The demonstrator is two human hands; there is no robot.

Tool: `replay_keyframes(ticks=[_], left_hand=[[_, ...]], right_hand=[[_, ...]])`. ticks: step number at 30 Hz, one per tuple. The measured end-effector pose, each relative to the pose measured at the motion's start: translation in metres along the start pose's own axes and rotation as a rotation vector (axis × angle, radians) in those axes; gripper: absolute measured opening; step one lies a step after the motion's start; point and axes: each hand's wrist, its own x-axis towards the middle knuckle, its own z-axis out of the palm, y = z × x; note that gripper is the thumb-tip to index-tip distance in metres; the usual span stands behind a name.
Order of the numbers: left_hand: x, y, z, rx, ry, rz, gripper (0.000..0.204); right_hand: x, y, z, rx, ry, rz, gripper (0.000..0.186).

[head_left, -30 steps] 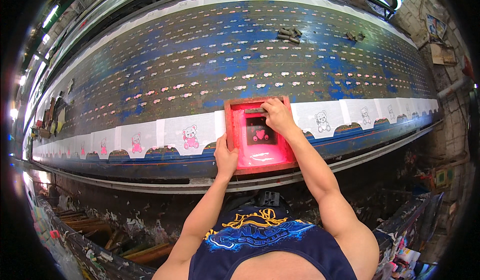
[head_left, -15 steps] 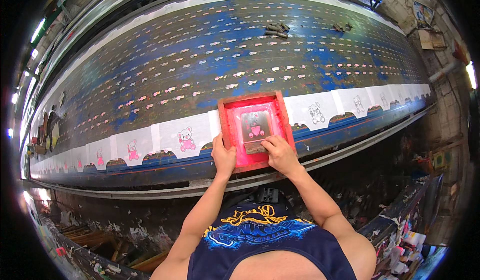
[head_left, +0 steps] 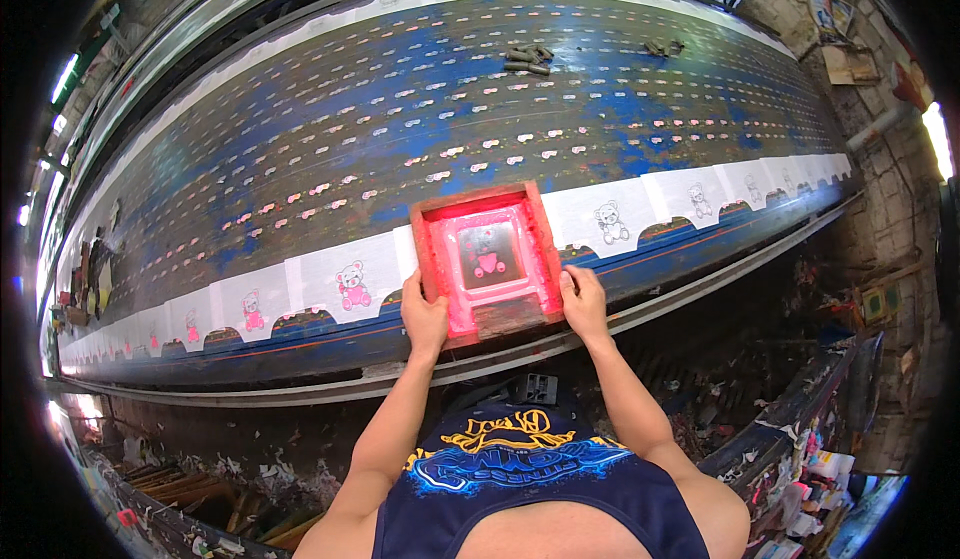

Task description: The person uses a squeegee to apply pink ink through a screen-printing frame onto a long roll of paper with teddy bear motifs. They repeatedly pull the squeegee across the frame, briefly pause to add more ink from a pink cup, and continue printing along the paper roll.

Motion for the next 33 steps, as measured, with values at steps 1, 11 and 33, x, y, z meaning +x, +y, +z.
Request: replay_keyframes(ticks=[1, 11, 33], left_hand=[[0.0, 0.001, 0.0, -0.009, 0.013, 0.013, 0.064], [-0.027, 0.064, 0.094, -0.071, 0.073, 0.151, 0.065], [-0.052, 0.094, 0.242, -0.061, 0.036, 0.023, 0.058]], right_hand=[[0.003, 0.007, 0.001, 0.065, -0.035, 0.075, 0.028], [0.042, 0.064, -0.088, 0.185, -0.047, 0.075, 0.032], [0.099, 0.16, -0.192, 0.193, -0.135, 0.142, 0.036]])
